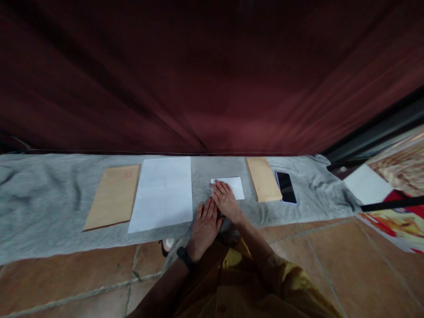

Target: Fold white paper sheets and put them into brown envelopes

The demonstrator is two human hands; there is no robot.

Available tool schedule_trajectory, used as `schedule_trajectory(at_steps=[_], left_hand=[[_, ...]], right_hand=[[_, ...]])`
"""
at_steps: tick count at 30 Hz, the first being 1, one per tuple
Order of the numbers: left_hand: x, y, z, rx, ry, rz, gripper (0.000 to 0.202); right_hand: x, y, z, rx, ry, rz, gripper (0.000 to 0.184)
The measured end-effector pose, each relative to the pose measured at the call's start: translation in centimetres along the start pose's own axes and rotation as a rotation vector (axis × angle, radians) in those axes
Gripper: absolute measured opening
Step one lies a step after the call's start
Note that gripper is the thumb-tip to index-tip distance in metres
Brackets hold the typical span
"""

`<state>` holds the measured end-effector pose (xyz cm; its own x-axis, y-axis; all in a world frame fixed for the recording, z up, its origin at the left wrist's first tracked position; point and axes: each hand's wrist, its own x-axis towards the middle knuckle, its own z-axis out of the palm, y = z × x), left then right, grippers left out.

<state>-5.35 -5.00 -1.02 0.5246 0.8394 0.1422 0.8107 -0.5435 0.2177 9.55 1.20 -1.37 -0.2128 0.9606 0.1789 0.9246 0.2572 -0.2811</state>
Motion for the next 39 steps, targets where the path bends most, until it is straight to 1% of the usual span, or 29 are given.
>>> schedule_trajectory(at_steps=[3,6,11,15,18,21,24,27,31,35,39], left_hand=[[0.1,0.1,-0.3,0.002,0.003,0.006,0.058],[0.1,0.1,-0.4,-0.003,0.009,-0.001,0.058],[0.0,-0.2,-0.3,-0.007,0.009,0.014,0.057],[0.4,-0.3,-0.3,-0.038,0.031,0.010,0.054],[2.1,-0.2,-0.7,-0.065,0.066,0.005,0.053],[4.9,-0.2,-0.9,-0.096,0.095,-0.016,0.054],[7.5,-0.5,-0.3,-0.099,0.078,-0.065,0.057],[8.7,-1.0,0.8,-0.069,0.061,-0.108,0.060],[8.4,-1.5,1.6,-0.045,0.072,-0.110,0.063],[7.7,-1.9,1.6,-0.041,0.067,-0.108,0.067],[7.4,-2.5,1.4,-0.036,0.060,-0.088,0.069]], right_hand=[[0.3,0.7,-0.1,-0.050,0.005,0.015,0.048],[0.2,1.8,-0.2,-0.084,0.023,0.075,0.049],[-0.8,3.7,-0.5,-0.129,0.059,0.172,0.051],[-1.5,4.5,-0.6,-0.154,0.073,0.217,0.053],[-1.6,4.5,-0.7,-0.156,0.067,0.228,0.053],[-1.4,4.3,-0.8,-0.146,0.058,0.235,0.053],[-1.4,4.1,-1.0,-0.135,0.056,0.241,0.053],[-1.4,4.1,-1.0,-0.124,0.056,0.250,0.052],[-1.3,4.1,-0.9,-0.110,0.054,0.253,0.052],[-1.6,4.2,-0.7,-0.106,0.078,0.268,0.055],[-2.3,4.7,-0.7,-0.119,0.122,0.269,0.062]])
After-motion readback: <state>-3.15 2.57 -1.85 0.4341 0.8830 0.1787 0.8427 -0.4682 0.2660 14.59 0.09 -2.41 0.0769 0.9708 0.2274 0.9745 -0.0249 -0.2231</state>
